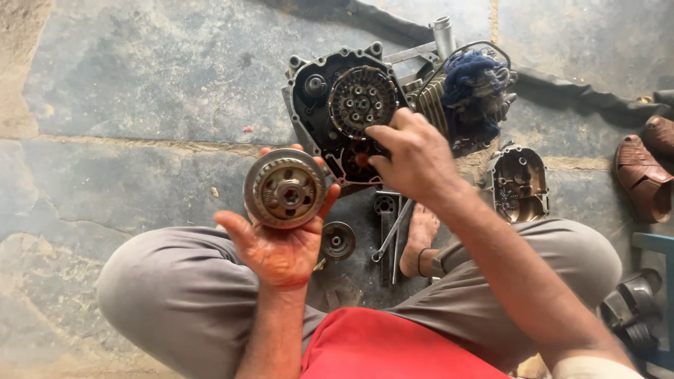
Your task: The person disassembles a motorcycle clutch assembly by hand, removing the plates and hub from the engine case. They then inspect the components before reassembling the clutch parts back into the housing and tightening the bolts.
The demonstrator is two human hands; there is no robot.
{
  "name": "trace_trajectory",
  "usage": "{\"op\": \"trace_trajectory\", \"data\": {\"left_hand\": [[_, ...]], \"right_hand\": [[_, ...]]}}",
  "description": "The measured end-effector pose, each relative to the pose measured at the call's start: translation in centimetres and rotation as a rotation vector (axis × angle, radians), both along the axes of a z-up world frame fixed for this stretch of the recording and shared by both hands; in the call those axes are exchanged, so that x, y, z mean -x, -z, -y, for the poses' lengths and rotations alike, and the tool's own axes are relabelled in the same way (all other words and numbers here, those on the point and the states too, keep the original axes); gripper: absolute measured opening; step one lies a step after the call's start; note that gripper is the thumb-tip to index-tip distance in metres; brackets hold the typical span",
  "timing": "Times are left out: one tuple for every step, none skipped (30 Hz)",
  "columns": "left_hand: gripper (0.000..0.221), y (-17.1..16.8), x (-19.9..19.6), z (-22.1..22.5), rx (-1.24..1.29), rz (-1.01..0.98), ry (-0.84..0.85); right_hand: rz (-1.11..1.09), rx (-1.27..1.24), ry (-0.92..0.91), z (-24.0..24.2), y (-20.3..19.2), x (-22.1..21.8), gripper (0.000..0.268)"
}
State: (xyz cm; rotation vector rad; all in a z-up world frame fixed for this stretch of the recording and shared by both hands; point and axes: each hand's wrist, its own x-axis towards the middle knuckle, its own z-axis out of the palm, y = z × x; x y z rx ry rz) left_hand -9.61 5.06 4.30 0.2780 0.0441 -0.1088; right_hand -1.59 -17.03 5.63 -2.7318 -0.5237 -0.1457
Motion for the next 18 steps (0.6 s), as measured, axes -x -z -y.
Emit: {"op": "trace_trajectory", "data": {"left_hand": [[0.097, -0.2, -0.1, 0.0, -0.005, -0.008, -0.036], [0.097, -0.4, -0.1, 0.1, -0.005, -0.004, -0.029], [0.096, -0.6, -0.1, 0.2, -0.018, -0.011, -0.043], [0.096, -0.7, -0.2, 0.2, -0.032, -0.017, -0.058], [0.096, -1.0, -0.1, 0.3, -0.031, -0.011, -0.052], [0.096, -1.3, -0.2, 0.5, -0.071, -0.009, -0.061], [0.096, -1.6, -0.3, 0.7, -0.111, -0.007, -0.07], [0.096, -1.7, -0.2, 0.4, -0.106, 0.004, -0.049], [0.097, -1.9, 0.0, 0.3, -0.129, -0.01, -0.059], [0.097, -1.9, -0.3, 0.8, -0.134, -0.016, -0.045], [0.097, -2.0, -0.2, 0.8, -0.113, 0.004, -0.001], [0.098, -2.0, -0.2, 1.1, -0.121, -0.033, -0.012], [0.1, -2.0, -0.2, 1.3, -0.131, -0.07, -0.024], [0.1, -1.4, -0.2, 1.3, -0.104, -0.051, 0.032], [0.098, -0.7, -0.2, 1.2, -0.094, -0.035, 0.013], [0.096, 0.0, -0.1, 1.2, -0.085, -0.024, -0.013], [0.096, 1.6, -0.6, 1.0, -0.059, -0.009, 0.035], [0.082, 3.2, -1.1, 0.8, -0.207, -0.101, 0.04]], "right_hand": [[-0.064, 0.054, 0.024, -0.6, 0.1, -0.3, 0.043], [-0.06, 0.054, 0.03, -0.9, 0.6, -0.7, 0.043], [-0.054, 0.102, 0.042, -1.2, 1.1, -1.1, 0.042], [-0.046, 0.15, 0.054, -1.6, 1.5, -1.5, 0.041], [-0.041, 0.15, 0.061, -1.8, 2.0, -1.8, 0.041], [-0.061, 0.188, 0.068, -1.9, 2.5, -2.1, 0.032], [-0.081, 0.226, 0.076, -1.9, 3.0, -2.5, 0.023], [-0.072, 0.228, 0.099, -2.4, 3.3, -2.5, 0.023], [-0.026, 0.206, 0.073, -2.7, 3.6, -2.6, 0.015], [0.026, 0.202, 0.07, -2.1, 3.7, -2.6, 0.007], [0.039, 0.223, 0.117, -2.6, 4.0, -2.7, 0.007], [0.075, 0.161, 0.095, -2.8, 4.3, -2.7, 0.006], [0.113, 0.101, 0.072, -2.8, 4.6, -2.9, 0.006], [0.126, 0.132, 0.127, -3.1, 4.7, -2.8, 0.006], [0.113, 0.102, 0.116, -3.5, 4.8, -2.9, 0.007], [0.097, 0.068, 0.098, -3.9, 5.2, -3.1, 0.009], [0.109, 0.096, 0.146, -3.9, 4.7, -3.0, 0.009], [0.087, 0.067, 0.125, -4.1, 4.4, -2.8, 0.014]]}}
